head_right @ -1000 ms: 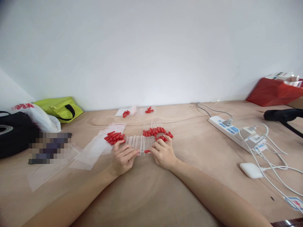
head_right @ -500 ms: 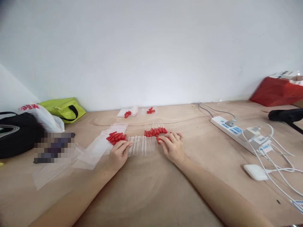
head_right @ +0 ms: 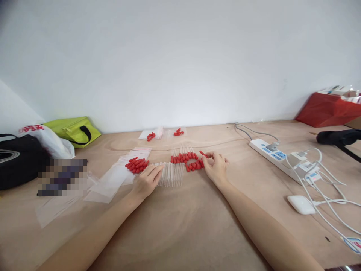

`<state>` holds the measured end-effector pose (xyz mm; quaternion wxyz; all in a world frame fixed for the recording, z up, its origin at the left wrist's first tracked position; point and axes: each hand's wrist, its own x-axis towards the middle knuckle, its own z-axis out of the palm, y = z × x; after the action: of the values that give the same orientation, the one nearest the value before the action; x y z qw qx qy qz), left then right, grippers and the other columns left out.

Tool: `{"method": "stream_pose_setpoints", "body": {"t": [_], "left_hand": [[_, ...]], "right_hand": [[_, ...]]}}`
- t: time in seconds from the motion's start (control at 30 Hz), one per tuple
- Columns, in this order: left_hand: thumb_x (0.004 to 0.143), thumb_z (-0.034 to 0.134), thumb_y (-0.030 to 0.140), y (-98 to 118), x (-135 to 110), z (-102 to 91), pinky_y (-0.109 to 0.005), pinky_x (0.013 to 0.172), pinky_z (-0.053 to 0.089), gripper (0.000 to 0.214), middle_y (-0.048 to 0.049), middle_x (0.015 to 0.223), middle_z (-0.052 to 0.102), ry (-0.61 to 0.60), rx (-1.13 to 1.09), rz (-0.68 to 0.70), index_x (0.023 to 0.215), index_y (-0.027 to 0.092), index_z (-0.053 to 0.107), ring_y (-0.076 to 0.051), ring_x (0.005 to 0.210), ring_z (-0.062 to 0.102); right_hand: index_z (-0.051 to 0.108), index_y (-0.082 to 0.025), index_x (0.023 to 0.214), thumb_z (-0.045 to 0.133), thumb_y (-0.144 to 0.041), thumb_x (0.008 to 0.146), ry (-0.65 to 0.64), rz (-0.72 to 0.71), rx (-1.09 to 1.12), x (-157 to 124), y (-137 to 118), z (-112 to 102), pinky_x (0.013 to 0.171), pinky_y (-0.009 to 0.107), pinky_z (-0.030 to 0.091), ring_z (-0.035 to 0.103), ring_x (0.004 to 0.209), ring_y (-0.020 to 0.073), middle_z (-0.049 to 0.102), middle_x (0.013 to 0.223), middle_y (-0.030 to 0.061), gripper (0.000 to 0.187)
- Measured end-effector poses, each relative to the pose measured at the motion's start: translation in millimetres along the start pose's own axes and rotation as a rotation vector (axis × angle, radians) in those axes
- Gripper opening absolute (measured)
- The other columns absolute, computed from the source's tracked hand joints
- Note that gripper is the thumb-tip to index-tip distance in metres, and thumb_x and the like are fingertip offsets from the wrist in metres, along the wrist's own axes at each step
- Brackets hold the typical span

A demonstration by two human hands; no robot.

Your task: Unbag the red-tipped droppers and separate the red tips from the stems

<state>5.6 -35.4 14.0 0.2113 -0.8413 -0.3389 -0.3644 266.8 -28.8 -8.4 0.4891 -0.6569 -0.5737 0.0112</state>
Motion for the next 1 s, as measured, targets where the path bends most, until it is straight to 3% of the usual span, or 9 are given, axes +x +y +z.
{"method": "stream_pose_setpoints", "body": {"t": [0.13, 0.3, 0.63, 1.0], "left_hand": [[0.085, 0.04, 0.013, 1.3, 0.1, -2.1, -0.027, 0.069, 0.05, 0.02, -0.0043, 0.078, 0.063, -0.099, -0.11, 0.02, 0.089, 0.016, 0.059, -0.014, 0.073, 0.059], [0.084, 0.046, 0.022, 2.7, -4.0, -3.1, -0.03, 0.073, 0.051, 0.016, -0.0061, 0.086, 0.063, -0.178, -0.203, 0.001, 0.094, 0.016, 0.058, -0.016, 0.08, 0.06], [0.077, 0.054, 0.044, 5.1, -7.4, -5.9, -0.036, 0.074, 0.049, 0.039, -0.0101, 0.09, 0.062, -0.216, -0.275, -0.017, 0.103, 0.015, 0.056, -0.02, 0.084, 0.058], [0.065, 0.059, 0.059, 2.8, -4.8, -15.2, -0.042, 0.084, 0.037, 0.054, -0.0084, 0.102, 0.062, -0.294, -0.098, -0.08, 0.104, 0.021, 0.059, -0.026, 0.098, 0.052]], "right_hand": [[0.061, -0.022, 0.077, 0.046, -0.052, 0.075, -0.079, -0.004, -0.018, 0.2, -1.7, -2.2, 0.081, 0.037, 0.022, 0.051, 0.078, 0.0202, 0.065, 0.079, 0.0031, 0.034], [0.062, -0.022, 0.073, 0.047, -0.052, 0.075, -0.122, -0.033, -0.042, -0.9, -0.9, -5.0, 0.081, 0.037, 0.022, 0.051, 0.078, 0.0202, 0.064, 0.076, 0.0022, 0.033], [0.066, -0.025, 0.072, 0.045, -0.061, 0.072, -0.134, -0.09, -0.144, -2.5, 0.9, -3.7, 0.08, 0.039, 0.022, 0.05, 0.079, 0.0203, 0.063, 0.075, 0.0026, 0.041], [0.066, -0.022, 0.072, 0.041, -0.049, 0.078, -0.069, 0.068, -0.159, 0.9, -1.4, -3.3, 0.08, 0.042, 0.025, 0.049, 0.085, 0.0236, 0.064, 0.082, 0.0063, 0.037]]}}
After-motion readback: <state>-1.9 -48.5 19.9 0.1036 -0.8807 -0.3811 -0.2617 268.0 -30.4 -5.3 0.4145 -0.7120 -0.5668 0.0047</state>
